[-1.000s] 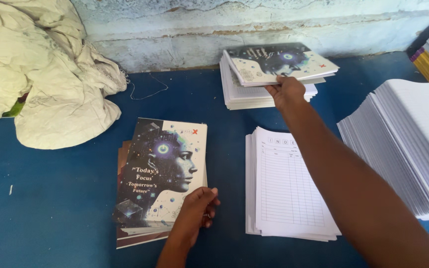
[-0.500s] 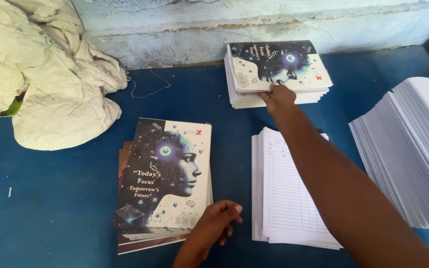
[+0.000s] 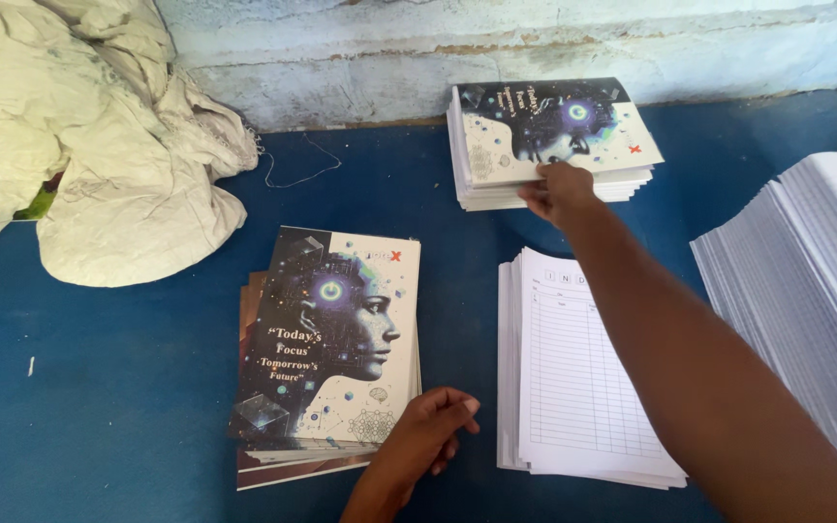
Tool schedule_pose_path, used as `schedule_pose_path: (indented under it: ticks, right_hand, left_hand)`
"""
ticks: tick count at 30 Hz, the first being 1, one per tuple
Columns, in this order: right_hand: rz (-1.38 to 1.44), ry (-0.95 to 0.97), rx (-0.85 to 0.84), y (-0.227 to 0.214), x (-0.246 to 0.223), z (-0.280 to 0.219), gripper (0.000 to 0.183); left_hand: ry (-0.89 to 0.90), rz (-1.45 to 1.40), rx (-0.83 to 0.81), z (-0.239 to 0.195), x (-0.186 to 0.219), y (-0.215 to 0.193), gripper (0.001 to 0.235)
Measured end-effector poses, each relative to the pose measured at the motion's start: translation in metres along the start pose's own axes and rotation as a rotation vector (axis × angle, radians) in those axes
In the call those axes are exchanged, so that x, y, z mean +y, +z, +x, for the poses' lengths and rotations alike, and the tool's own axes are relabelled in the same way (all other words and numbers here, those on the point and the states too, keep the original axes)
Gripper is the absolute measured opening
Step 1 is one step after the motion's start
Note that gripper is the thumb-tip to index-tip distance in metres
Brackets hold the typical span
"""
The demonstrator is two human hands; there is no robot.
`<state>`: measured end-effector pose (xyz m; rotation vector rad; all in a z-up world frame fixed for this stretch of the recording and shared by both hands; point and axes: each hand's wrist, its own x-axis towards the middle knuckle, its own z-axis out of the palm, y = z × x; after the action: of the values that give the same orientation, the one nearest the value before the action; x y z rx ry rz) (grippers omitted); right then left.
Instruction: The person sits on the floor and assembles notebooks by inserting a stack of lined paper and an index sheet between a front and back cover. They repeat this process for multiple units, stacking the completed notebooks to the side.
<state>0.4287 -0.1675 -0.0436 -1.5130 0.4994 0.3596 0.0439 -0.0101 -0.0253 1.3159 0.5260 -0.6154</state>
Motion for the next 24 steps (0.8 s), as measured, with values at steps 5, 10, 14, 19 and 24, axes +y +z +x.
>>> schedule_pose_path:
  ticks: [5,10,14,19,24]
  right_hand:
    - [-0.399,0.033,0.045,-0.018,-0.015,-0.024,0.052]
    - [-0.514,-0.053,0.013,-0.035,-0.02,-0.046,0.065]
    - [-0.447,-0.147,-0.085,-0.048,-0.026,-0.061,0.062]
    - [-0.402,-0.19,-0.175,-0.066,-0.025,-0.089,0.055]
    - [-0.444,-0.214,-0.178,-0.083,-0.018,-0.124,0.051]
  left_hand:
    - [-0.013,0.038,0.02,0.001,0.0,0.0,0.03]
    - [0.009,0.036,0.023,0.001,-0.004,0.0,0.03]
    - [0.068,0.033,0.032,0.003,-0.006,0.001,0.033]
    - [0.139,0.094,0.11,0.002,-0.011,0.003,0.033]
    - [0.25,0.098,0.194,0.003,-0.013,0.003,0.03]
